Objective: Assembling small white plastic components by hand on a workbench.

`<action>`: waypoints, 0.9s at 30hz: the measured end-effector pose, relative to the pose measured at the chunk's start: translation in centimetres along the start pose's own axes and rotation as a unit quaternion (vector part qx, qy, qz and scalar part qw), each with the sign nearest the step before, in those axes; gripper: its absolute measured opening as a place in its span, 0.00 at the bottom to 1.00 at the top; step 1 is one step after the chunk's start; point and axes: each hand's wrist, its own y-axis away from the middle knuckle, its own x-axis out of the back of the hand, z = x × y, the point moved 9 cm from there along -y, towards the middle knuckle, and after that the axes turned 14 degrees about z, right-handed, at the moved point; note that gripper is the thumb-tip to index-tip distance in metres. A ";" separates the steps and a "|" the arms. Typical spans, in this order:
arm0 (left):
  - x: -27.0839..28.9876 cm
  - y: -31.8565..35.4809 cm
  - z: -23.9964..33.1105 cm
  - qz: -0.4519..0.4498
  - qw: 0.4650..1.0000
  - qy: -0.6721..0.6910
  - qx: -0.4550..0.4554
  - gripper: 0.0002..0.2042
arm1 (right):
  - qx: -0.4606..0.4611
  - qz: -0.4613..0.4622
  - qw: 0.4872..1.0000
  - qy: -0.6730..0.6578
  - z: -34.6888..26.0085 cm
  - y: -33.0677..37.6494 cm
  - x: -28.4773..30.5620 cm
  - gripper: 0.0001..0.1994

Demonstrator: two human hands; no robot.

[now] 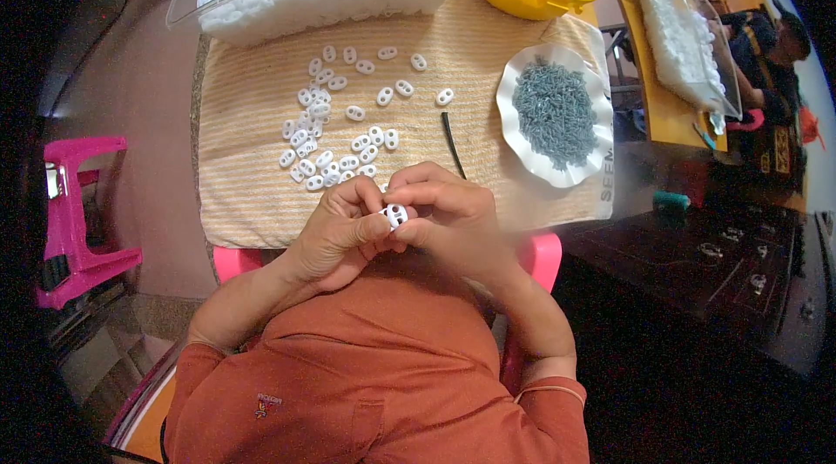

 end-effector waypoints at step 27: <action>-0.8 0.4 0.6 -0.018 1.000 -0.009 -0.011 0.03 | 0.083 0.029 0.983 0.163 -3.0 -0.4 0.2 0.08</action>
